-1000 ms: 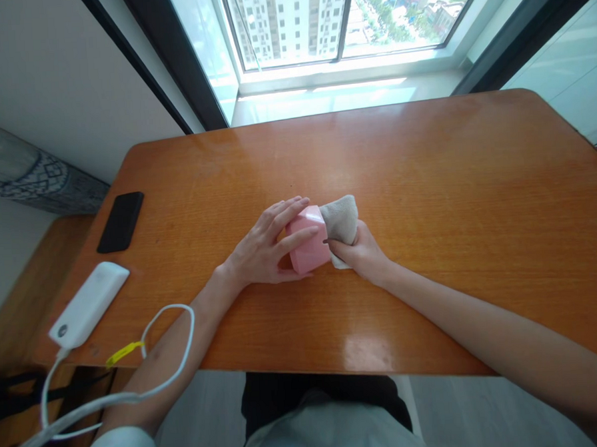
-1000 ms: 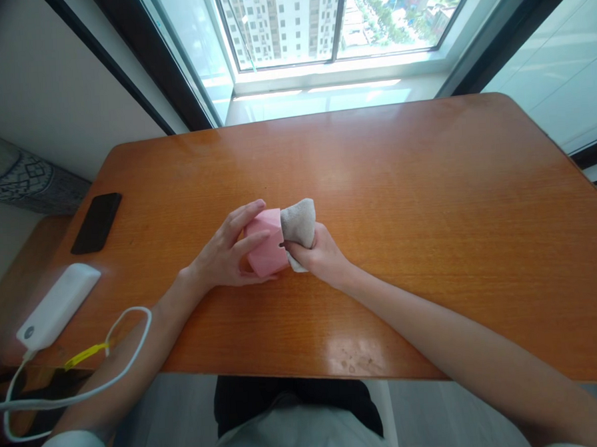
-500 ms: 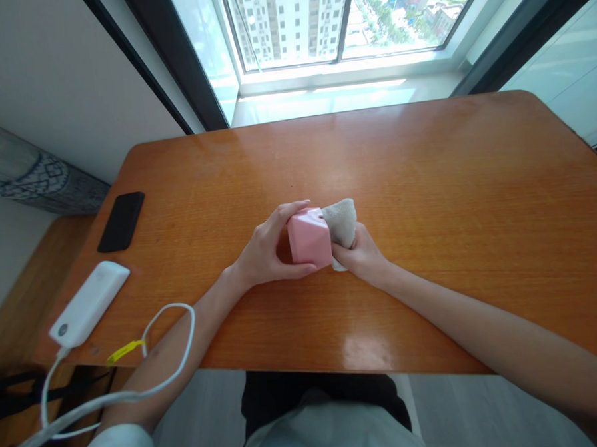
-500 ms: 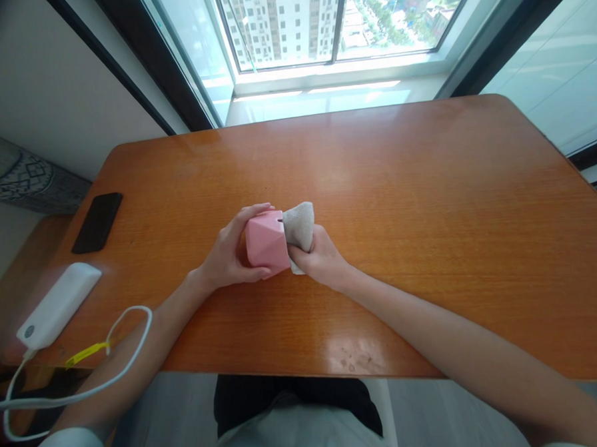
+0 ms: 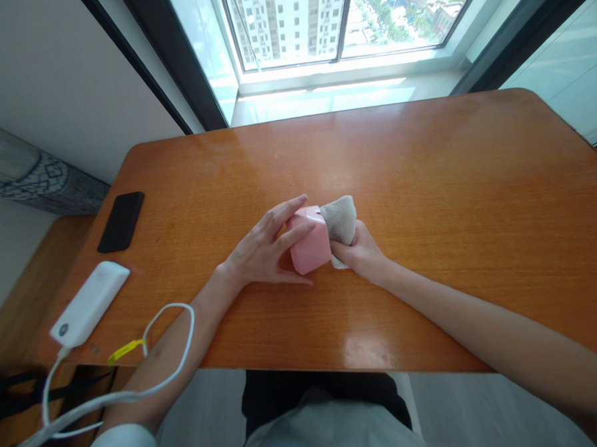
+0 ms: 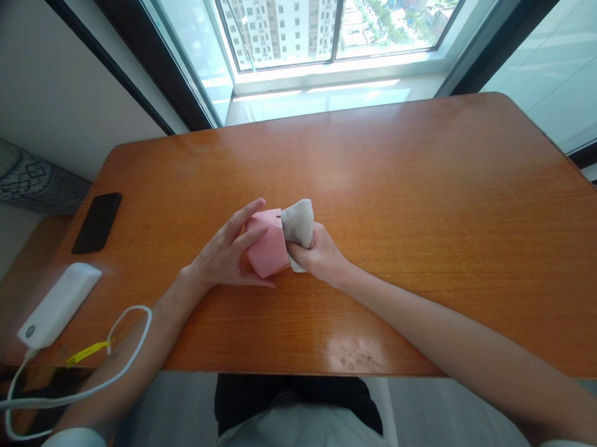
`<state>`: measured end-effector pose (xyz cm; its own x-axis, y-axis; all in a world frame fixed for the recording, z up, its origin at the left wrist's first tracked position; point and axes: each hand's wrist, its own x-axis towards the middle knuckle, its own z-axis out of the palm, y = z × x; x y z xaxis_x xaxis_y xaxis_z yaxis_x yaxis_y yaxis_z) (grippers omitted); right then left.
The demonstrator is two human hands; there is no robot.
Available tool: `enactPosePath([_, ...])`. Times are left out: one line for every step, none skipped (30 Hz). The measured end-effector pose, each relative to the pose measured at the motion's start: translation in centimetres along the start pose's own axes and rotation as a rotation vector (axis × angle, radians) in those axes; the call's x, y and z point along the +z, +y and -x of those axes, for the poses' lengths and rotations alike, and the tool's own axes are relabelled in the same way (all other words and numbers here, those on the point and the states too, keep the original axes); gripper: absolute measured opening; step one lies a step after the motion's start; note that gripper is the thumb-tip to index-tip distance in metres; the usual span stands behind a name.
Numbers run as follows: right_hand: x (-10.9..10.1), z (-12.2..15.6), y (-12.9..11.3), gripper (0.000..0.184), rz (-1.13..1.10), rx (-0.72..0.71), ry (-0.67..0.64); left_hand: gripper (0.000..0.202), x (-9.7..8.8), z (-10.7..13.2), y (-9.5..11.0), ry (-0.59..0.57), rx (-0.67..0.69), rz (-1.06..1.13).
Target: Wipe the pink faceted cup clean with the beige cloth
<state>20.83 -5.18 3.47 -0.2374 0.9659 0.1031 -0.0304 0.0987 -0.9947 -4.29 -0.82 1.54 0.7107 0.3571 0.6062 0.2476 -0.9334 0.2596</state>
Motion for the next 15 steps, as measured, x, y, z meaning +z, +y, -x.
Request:
enactPosePath([0.0, 0.0, 0.1, 0.027, -0.005, 0.010, 0.005, 0.122, -0.1, 0.0, 0.1, -0.004, 0.000, -0.013])
enactPosePath([-0.1, 0.0, 0.2, 0.026, -0.007, 0.023, 0.011, 0.120, -0.1, -0.1, 0.1, 0.000, -0.005, -0.013])
enactPosePath([-0.1, 0.0, 0.2, 0.025, -0.008, 0.033, 0.017, 0.119, -0.1, -0.1, 0.2, 0.012, -0.011, -0.002])
enactPosePath([-0.1, 0.0, 0.2, 0.023, -0.008, 0.039, 0.020, 0.118, 0.0, -0.2, 0.3, 0.028, -0.018, 0.017])
enactPosePath([-0.1, 0.1, 0.2, 0.021, -0.006, 0.038, 0.019, 0.118, 0.1, -0.2, 0.4, 0.045, -0.029, 0.041])
enactPosePath([-0.1, 0.1, 0.2, 0.019, -0.003, 0.028, 0.013, 0.117, 0.1, -0.3, 0.5, 0.060, -0.043, 0.066])
enactPosePath([0.0, 0.1, 0.1, 0.017, 0.001, 0.012, 0.008, 0.117, 0.1, -0.4, 0.7, 0.072, -0.059, 0.095])
enactPosePath([0.0, 0.2, 0.0, 0.016, 0.005, -0.010, 0.001, 0.118, 0.1, -0.5, 0.8, 0.078, -0.076, 0.129])
enactPosePath([0.1, 0.2, -0.1, 0.015, 0.011, -0.034, -0.002, 0.119, 0.1, -0.7, 0.9, 0.083, -0.093, 0.165])
enactPosePath([0.1, 0.2, -0.1, 0.015, 0.021, -0.057, -0.002, 0.121, 0.1, -0.8, 1.0, 0.086, -0.110, 0.201])
enactPosePath([0.1, 0.2, -0.2, 0.015, 0.031, -0.078, -0.002, 0.122, 0.1, -0.9, 1.1, 0.092, -0.127, 0.235])
enactPosePath([0.2, 0.3, -0.2, 0.015, 0.042, -0.098, -0.004, 0.122, 0.1, -1.0, 1.1, 0.100, -0.146, 0.266])
enactPosePath([0.2, 0.3, -0.2, 0.014, 0.052, -0.119, -0.009, 0.121, 0.2, -1.0, 1.2, 0.107, -0.178, 0.297])
enactPosePath([0.2, 0.4, -0.1, 0.013, 0.062, -0.137, -0.016, 0.118, 0.3, -1.0, 1.2, 0.107, -0.221, 0.333])
enactPosePath([0.2, 0.5, -0.1, 0.010, 0.074, -0.151, -0.022, 0.114, 0.4, -0.9, 1.1, 0.101, -0.271, 0.379])
